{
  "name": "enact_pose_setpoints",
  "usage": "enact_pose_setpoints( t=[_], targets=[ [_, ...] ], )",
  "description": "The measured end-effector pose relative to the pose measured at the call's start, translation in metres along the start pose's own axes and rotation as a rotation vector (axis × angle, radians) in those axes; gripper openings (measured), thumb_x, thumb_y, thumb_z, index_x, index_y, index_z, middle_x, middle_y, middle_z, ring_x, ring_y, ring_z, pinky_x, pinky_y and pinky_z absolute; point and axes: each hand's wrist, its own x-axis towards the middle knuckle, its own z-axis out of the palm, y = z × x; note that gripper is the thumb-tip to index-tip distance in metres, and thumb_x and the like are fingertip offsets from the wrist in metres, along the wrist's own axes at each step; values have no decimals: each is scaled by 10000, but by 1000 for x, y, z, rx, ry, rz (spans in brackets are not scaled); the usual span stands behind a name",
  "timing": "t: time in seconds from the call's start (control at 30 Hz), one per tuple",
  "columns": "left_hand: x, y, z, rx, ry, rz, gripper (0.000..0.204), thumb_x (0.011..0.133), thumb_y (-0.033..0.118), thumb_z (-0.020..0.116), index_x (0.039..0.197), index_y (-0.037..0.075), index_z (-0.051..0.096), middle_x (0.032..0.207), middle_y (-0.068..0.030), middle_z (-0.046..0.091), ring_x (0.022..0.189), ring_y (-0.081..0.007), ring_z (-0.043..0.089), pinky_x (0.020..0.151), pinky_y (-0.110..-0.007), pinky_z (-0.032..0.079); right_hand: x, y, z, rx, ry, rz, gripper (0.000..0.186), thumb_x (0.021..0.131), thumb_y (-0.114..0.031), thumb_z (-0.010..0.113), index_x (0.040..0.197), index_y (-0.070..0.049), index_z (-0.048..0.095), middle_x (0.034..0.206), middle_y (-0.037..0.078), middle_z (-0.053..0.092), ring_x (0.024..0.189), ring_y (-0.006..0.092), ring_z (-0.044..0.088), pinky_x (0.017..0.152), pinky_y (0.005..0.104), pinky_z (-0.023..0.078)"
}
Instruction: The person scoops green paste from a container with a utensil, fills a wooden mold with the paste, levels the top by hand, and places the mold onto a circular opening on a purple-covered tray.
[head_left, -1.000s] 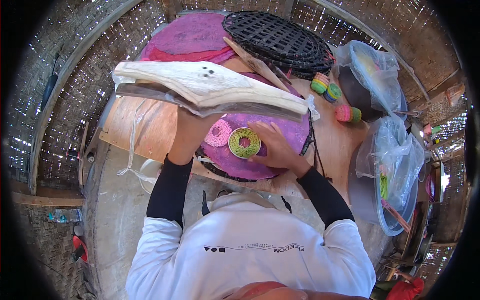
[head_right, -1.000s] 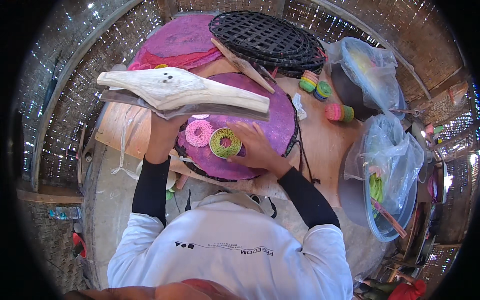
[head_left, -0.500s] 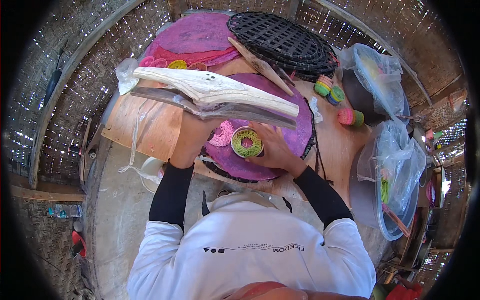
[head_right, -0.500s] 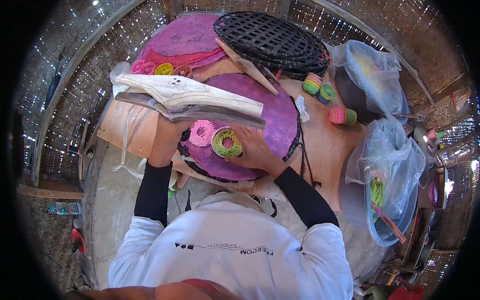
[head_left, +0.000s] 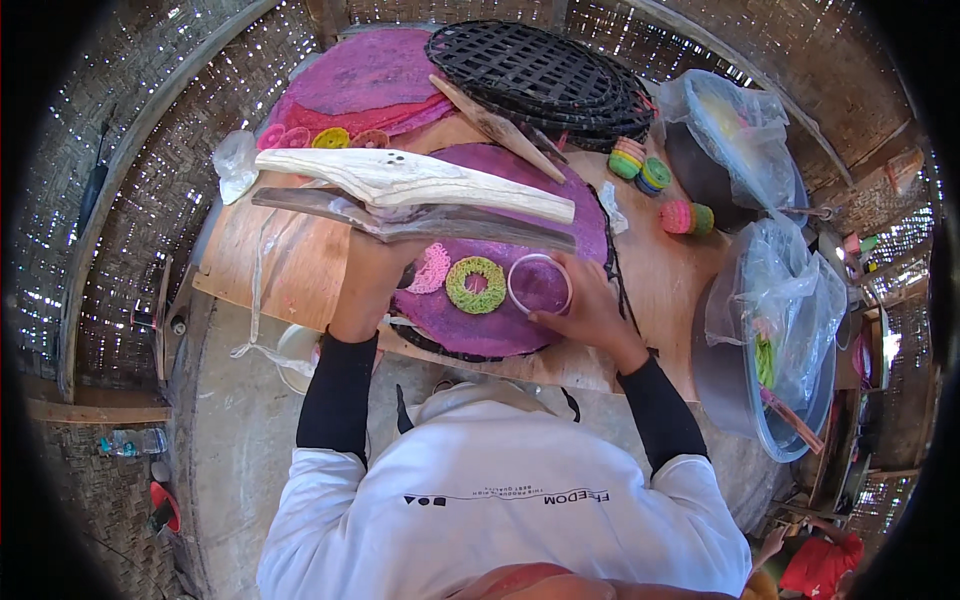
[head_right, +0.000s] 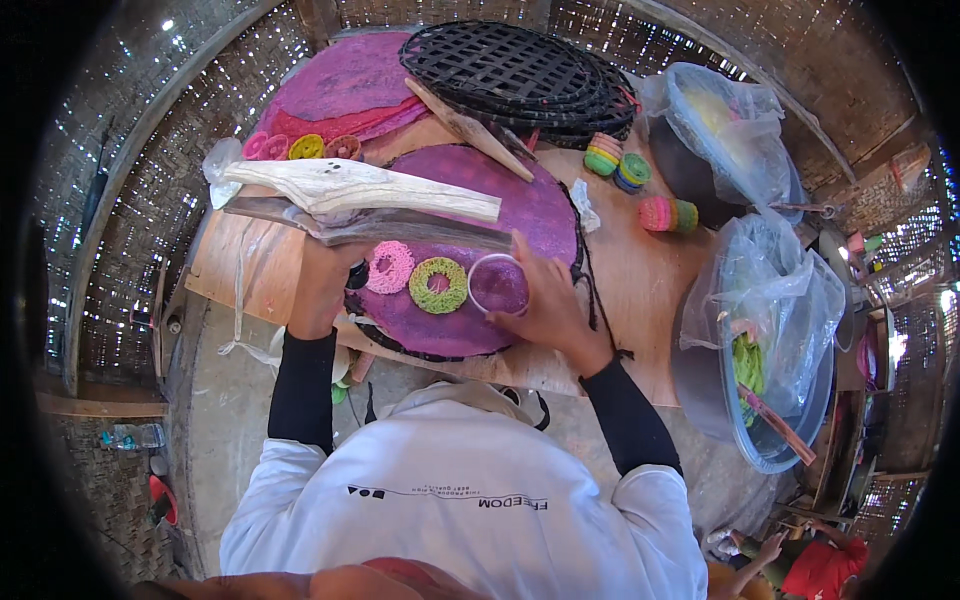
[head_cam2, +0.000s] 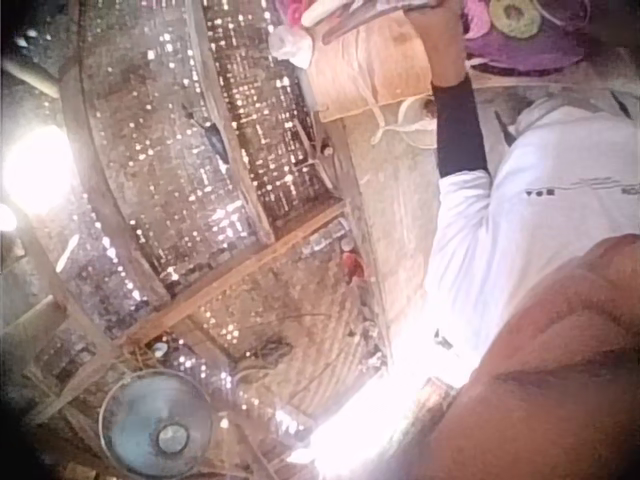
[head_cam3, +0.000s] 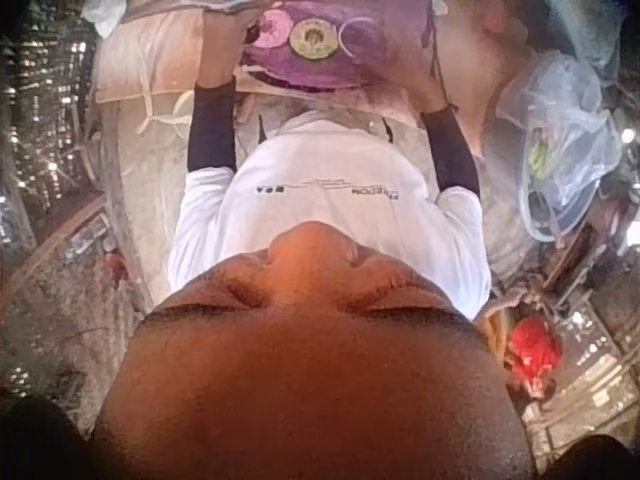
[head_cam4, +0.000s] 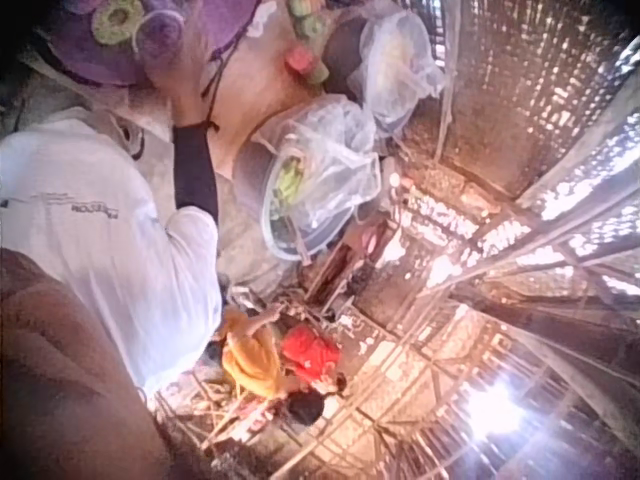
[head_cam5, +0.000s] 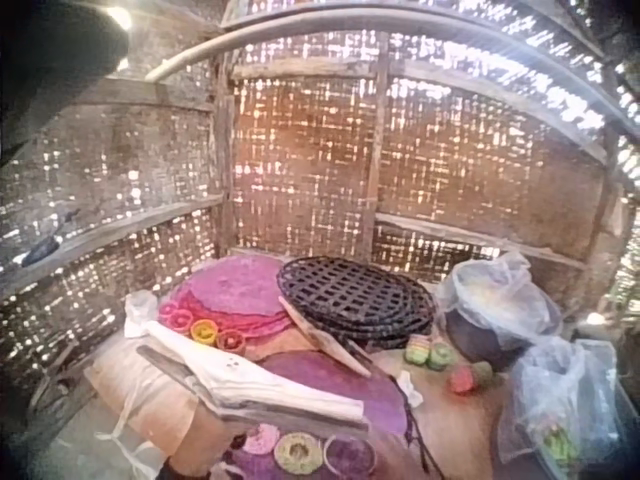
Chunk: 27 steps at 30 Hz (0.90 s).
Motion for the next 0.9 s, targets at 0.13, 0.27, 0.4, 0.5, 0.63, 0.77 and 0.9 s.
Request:
enact_pose_setpoints(
  t=[0.13, 0.27, 0.4, 0.5, 0.63, 0.77, 0.9],
  targets=[
    [0, -1, 10, 18, -33, 66, 405, 671, -26, 674, 1052, 14, 544, 915, -43, 596, 757, -118, 554, 656, -247, 451, -13, 9, 16, -188, 69, -30, 831, 593, -323, 798, 1271, -54, 403, 1218, 129, 491, 1166, 292, 425, 992, 404, 300],
    [-8, 0, 19, 117, -140, 141, 432, 668, 14, 709, 1065, -6, 542, 1004, -63, 608, 884, -150, 582, 769, -285, 471, 0, 10, -7, 567, 160, 68, 900, 712, -417, 701, 1360, 5, 239, 1292, 159, 429, 1179, 229, 427, 1019, 376, 281],
    [-16, 4, 31, 253, -272, 76, 479, 657, 157, 747, 1058, -10, 546, 1027, -108, 619, 912, -214, 607, 757, -315, 483, -14, -15, -43, 1064, -176, 76, 629, 853, -424, 558, 1281, 7, 394, 1126, 95, 543, 992, 143, 504, 865, 266, 395],
    [-24, 10, 42, 452, -360, 8, 555, 617, 273, 757, 1064, 31, 536, 996, -115, 600, 917, -293, 583, 760, -366, 453, -36, -23, -19, 1161, -448, 116, 568, 852, -445, 551, 1197, 2, 485, 933, 50, 588, 735, 97, 522, 667, 216, 418],
    [-61, -9, 49, 1025, 79, 561, 501, 597, 263, 731, 1027, 103, 529, 943, -75, 511, 935, -248, 472, 796, -410, 298, -55, -10, 0, 1276, -266, 139, 548, 850, -480, 534, 1125, -8, 507, 859, 30, 561, 665, 79, 500, 577, 187, 394],
    [-113, -42, 48, 1134, -216, 459, 431, 657, 289, 693, 1040, 144, 562, 1001, -57, 524, 960, -260, 464, 794, -418, 314, -68, 2, 5, 1274, 33, 147, 550, 880, -525, 441, 1042, -3, 511, 828, 25, 538, 655, 85, 483, 574, 229, 394],
    [-126, -70, 56, 1249, -416, 523, 382, 687, 248, 647, 1057, 183, 578, 1018, -8, 528, 974, -222, 463, 794, -406, 325, -64, 9, -3, 1223, 37, 115, 817, 735, -709, 481, 1165, -14, 451, 843, 59, 532, 687, 122, 475, 603, 253, 381]
  ],
)
